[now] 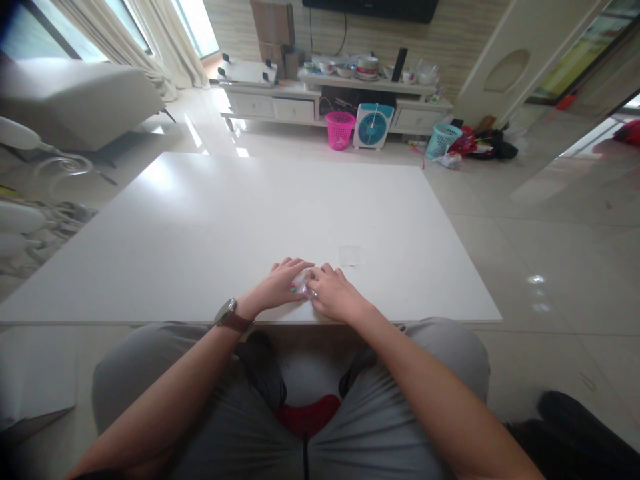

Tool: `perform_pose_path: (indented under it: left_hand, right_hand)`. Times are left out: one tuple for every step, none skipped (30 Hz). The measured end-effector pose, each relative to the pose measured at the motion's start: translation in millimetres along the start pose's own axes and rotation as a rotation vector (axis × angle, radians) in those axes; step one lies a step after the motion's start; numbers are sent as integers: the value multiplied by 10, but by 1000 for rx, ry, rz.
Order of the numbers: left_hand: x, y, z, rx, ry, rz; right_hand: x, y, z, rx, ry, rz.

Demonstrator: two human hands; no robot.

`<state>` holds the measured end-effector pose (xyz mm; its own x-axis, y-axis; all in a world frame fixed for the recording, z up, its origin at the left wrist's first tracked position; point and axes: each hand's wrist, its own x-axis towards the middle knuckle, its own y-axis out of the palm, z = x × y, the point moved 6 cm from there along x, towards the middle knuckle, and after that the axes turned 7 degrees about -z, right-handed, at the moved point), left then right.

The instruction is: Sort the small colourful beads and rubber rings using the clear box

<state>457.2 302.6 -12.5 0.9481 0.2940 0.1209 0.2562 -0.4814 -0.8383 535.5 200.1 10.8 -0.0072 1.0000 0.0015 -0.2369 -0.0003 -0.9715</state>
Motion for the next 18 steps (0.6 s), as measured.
perform_pose_path:
  left_hand:
    - [1, 3, 4, 1, -2, 0]
    - [2, 7, 7, 2, -3, 0]
    - [3, 11, 11, 4, -4, -1]
    - [3, 14, 14, 4, -5, -3]
    - [4, 18, 17, 5, -4, -4]
    - [4, 21, 18, 6, -3, -4]
    - [4, 22, 19, 7, -1, -5]
    - [4, 23, 18, 8, 1, -4]
    - [4, 23, 16, 10, 2, -2]
    - [3, 20, 14, 12, 2, -1]
    - [3, 17, 9, 14, 2, -1]
    - [3, 12, 4, 14, 2, 0]
    - [2, 6, -3, 13, 2, 1]
    - [2, 1, -10, 11, 1, 2]
    - [1, -5, -16, 10, 1, 3]
    - [1, -11, -20, 9, -1, 4]
    - [1, -16, -22, 8, -4, 4]
    - [0, -19, -23, 7, -6, 5]
  right_hand:
    - [-2, 5, 7, 2, -8, 6]
    - [-4, 11, 14, 4, -16, 13]
    - [-6, 17, 21, 5, -26, 20]
    - [-8, 23, 26, 4, -32, 26]
    - [-9, 27, 27, 3, -33, 31]
    - [-10, 28, 23, 0, -29, 33]
    - [-10, 26, 17, -2, -24, 34]
    - [-11, 23, 11, -5, -20, 33]
    - [-10, 17, 3, -8, -15, 29]
    - [-10, 9, -6, -12, -10, 23]
    - [-9, 2, -15, -16, -3, 16]
    - [-8, -5, -27, -20, 6, 9]
    - [-8, -10, -39, -25, 17, 3]
    - [-7, -10, -49, -31, 27, 0]
    - [-7, -6, -56, -37, 33, 2]
    - [-7, 1, -59, -40, 35, 7]
    - [-7, 10, -59, -43, 34, 14]
    - [-7, 16, -57, -43, 32, 20]
